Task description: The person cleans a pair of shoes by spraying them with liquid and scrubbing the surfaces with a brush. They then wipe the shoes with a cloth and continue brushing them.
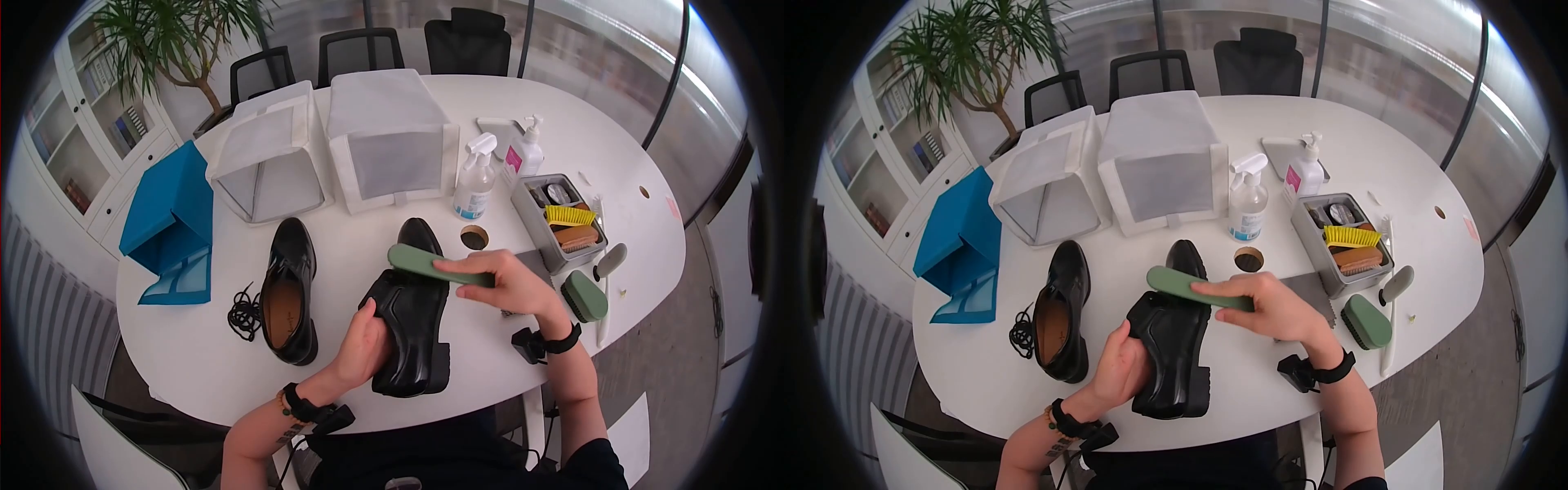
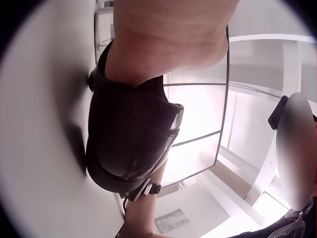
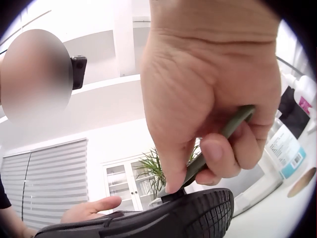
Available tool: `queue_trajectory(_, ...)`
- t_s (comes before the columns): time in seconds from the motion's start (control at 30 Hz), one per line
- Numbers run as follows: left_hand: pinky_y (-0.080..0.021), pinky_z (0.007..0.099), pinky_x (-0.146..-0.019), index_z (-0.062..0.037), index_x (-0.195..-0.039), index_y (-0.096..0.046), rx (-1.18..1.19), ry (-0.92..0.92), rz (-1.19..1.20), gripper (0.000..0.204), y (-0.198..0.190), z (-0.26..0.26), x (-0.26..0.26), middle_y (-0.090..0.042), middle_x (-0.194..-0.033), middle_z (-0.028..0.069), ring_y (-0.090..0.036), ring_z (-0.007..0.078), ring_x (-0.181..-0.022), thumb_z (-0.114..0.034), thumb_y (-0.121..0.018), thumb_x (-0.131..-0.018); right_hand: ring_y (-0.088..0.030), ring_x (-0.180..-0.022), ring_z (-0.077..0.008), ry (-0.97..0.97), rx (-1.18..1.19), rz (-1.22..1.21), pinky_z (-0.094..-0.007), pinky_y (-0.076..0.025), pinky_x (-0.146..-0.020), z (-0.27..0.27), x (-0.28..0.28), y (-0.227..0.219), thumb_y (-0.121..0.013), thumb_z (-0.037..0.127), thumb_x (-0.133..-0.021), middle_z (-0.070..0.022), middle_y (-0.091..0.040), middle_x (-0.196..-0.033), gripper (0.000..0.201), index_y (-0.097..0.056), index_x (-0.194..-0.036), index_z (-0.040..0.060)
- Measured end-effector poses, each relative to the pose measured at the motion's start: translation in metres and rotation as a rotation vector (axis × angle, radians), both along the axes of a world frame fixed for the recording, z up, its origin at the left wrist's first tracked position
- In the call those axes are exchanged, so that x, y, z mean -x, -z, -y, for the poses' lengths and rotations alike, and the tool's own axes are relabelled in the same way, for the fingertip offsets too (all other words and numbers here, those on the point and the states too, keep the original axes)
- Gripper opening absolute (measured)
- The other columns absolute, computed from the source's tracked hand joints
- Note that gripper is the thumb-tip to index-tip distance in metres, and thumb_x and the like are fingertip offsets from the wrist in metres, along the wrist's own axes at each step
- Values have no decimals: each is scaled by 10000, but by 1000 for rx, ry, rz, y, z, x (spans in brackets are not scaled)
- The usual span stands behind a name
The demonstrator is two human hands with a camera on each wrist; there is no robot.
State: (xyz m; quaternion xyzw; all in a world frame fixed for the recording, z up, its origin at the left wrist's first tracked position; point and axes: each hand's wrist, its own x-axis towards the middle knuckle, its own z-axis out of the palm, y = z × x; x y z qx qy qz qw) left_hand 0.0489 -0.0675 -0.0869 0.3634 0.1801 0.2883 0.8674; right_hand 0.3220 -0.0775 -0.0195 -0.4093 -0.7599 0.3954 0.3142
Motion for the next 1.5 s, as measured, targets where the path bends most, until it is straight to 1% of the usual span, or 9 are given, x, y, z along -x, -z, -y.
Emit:
queue_trajectory(0.3,-210,408,-1242,50,-1569,-233,18,-19,-1,799,-7,0,-2,-347,-1613,154,-324,261,-1491,-576,-193,-1075,-690,-938,-178,30,-18,96,-313,-529,-881,-1,-1,1,-708,-30,-863,-113,-747,-1153,518,-677,-1347,152)
queue_trajectory(0.43,-197,412,-1249,30,-1580,-219,24,-63,-1,795,-8,0,-4,-334,-1621,153,-314,267,-1499,-582,-233,-1073,-680,-893,-180,-229,116,76,-301,-526,-855,2,-1,-5,-710,-22,-862,-107,-753,-1120,538,-658,-1369,149)
queue_trajectory(0.57,-200,414,-1250,15,-1585,-219,176,-18,91,784,-13,-4,3,-332,-1623,157,-310,271,-1503,-576,-273,-1072,-645,-834,-155,117,-122,92,-287,-520,-816,-3,-4,3,-728,-15,-854,-98,-757,-1092,521,-676,-1347,144)
queue_trajectory(0.73,-227,422,-1244,3,-1584,-233,89,-36,11,741,-13,-4,-2,-366,-1609,142,-345,278,-1485,-523,-350,-1076,-689,-937,-140,-318,218,103,-279,-525,-882,1,-18,-11,-765,71,-892,-95,-766,-1112,384,-721,-1271,101)
queue_trajectory(0.9,-244,416,-1238,16,-1573,-264,142,-100,4,729,-18,-10,4,-382,-1604,144,-365,276,-1476,-514,-336,-1077,-708,-1036,-156,6,64,12,-293,-531,-935,0,-18,-5,-763,55,-882,-108,-750,-1186,395,-716,-1273,90)
queue_trajectory(1.1,-248,400,-1237,32,-1572,-256,109,-130,48,727,-18,-15,4,-385,-1602,148,-375,270,-1472,-492,-345,-1077,-705,-943,-146,-439,267,164,-291,-534,-898,2,-9,-10,-759,31,-875,-95,-764,-1129,418,-711,-1285,94)
queue_trajectory(1.2,-244,398,-1239,42,-1572,-248,133,-108,29,737,-12,-16,7,-380,-1605,152,-372,273,-1474,-493,-349,-1075,-698,-905,-152,-84,76,17,-292,-533,-872,2,-8,-4,-764,29,-867,-91,-766,-1097,433,-707,-1291,97)
queue_trajectory(1.43,-253,402,-1231,30,-1573,-256,121,-123,-9,735,-14,-14,5,-401,-1590,147,-378,271,-1467,-505,-342,-1077,-698,-883,-183,-473,238,182,-303,-533,-840,5,-1,-10,-753,25,-870,-91,-769,-1071,430,-716,-1287,126)
queue_trajectory(1.5,-254,402,-1230,27,-1576,-251,116,-110,-11,735,-13,-15,6,-393,-1596,146,-371,269,-1472,-506,-340,-1077,-700,-885,-186,-316,166,118,-301,-533,-845,5,-3,-9,-750,23,-871,-94,-767,-1088,426,-717,-1284,124)
